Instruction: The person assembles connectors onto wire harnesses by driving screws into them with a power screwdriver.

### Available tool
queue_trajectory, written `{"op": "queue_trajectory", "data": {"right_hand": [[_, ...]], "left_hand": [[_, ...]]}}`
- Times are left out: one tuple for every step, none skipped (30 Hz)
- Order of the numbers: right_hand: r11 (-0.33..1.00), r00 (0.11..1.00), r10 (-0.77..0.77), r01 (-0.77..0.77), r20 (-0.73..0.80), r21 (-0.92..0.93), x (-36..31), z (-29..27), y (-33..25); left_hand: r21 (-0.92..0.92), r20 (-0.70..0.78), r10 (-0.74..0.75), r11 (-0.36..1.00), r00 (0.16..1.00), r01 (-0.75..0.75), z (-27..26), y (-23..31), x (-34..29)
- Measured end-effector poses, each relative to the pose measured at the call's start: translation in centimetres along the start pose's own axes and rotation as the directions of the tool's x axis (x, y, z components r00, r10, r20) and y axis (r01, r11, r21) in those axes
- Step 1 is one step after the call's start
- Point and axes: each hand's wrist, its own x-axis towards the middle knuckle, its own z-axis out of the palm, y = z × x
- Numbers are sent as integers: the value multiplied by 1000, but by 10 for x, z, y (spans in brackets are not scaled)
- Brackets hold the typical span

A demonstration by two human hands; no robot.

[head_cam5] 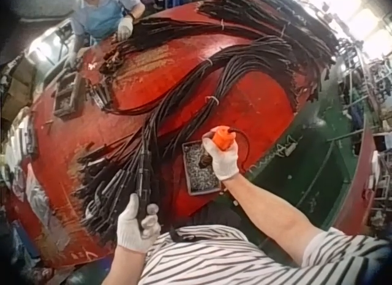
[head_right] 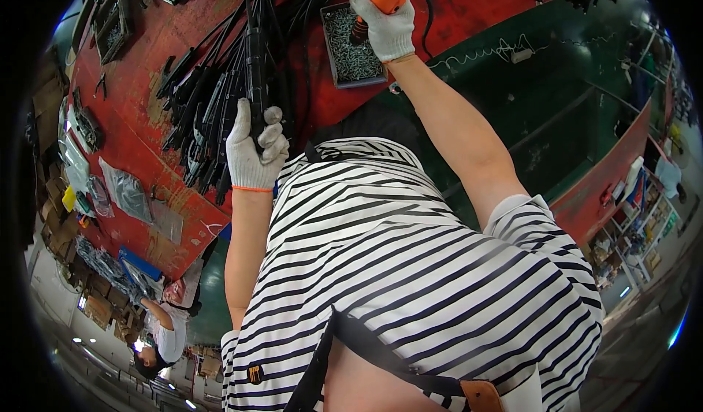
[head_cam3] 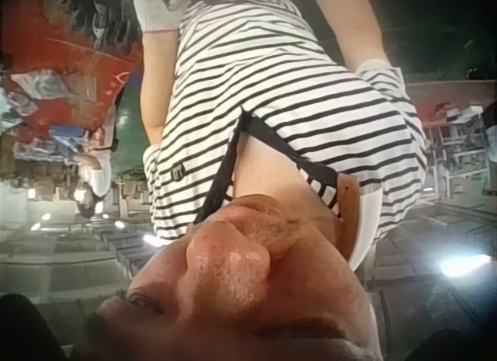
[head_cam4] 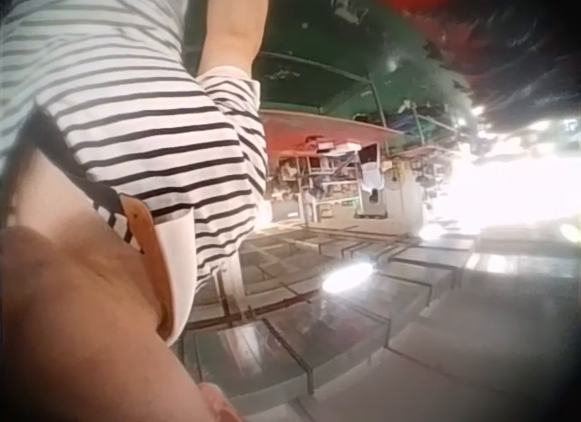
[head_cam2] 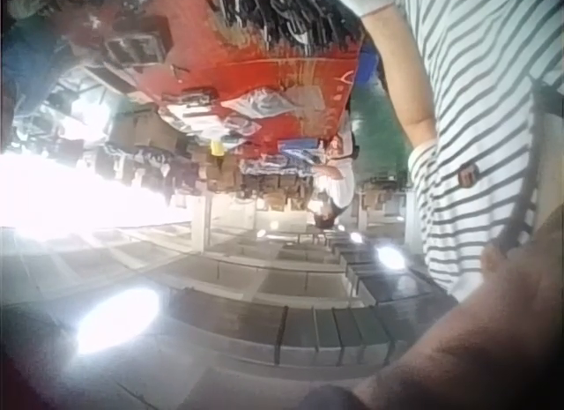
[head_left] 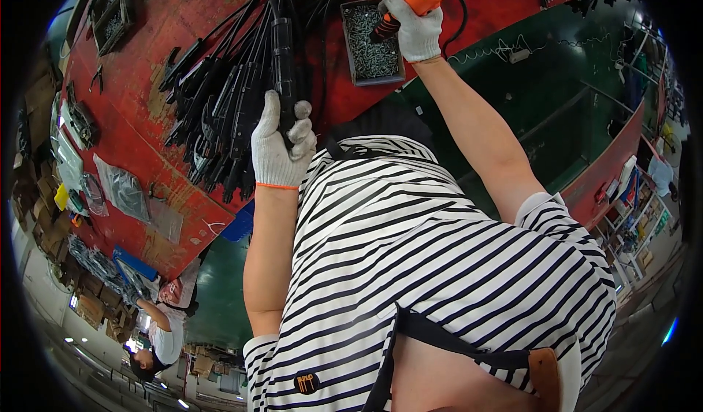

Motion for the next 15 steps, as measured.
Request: {"op": "queue_trajectory", "data": {"right_hand": [[997,1000,8,-8,-7,83,0,0,-1],[996,1000,9,-8,-5,84,2,-2,-3],[998,999,-19,17,26,58,3,-5,-6],[998,997,-47,46,56,33,4,-6,-9],[998,997,-50,48,55,32,7,-3,-10],[944,979,-173,134,107,300,11,2,-8],[814,945,-304,189,125,549,14,6,-11],[814,945,-301,182,131,552,12,14,-23],[917,987,-146,113,60,383,6,17,-39],[979,999,-9,17,-43,205,1,22,-59],[979,999,-9,17,-39,205,-1,27,-72],[972,999,-16,27,-48,233,-2,32,-84],[965,998,-26,40,-57,260,-3,36,-95],[954,998,-59,63,-22,291,-2,42,-104],[954,998,-59,61,-16,292,-3,47,-117]], "left_hand": [[1,6,2,1000,1000,-2,-1,0,0],[3,12,3,1000,1000,-3,-2,0,0],[2,12,5,1000,1000,-5,-1,0,1],[3,13,2,1000,1000,-2,0,0,1],[5,15,-1,1000,1000,1,1,0,2],[6,18,-3,1000,1000,3,0,-1,4],[-25,9,-36,999,999,36,-4,-1,5],[-62,-5,-63,996,998,63,-7,-1,6],[-67,-7,-57,996,998,57,-8,0,5],[-58,14,-47,997,999,48,-5,-1,5],[-49,33,-36,998,999,37,-4,-1,5],[-52,34,-33,998,999,34,-4,-1,6],[-60,47,-50,997,998,53,-5,-1,7],[-69,58,-65,995,996,69,-6,-1,8],[-74,58,-60,995,997,64,-6,0,8]]}}
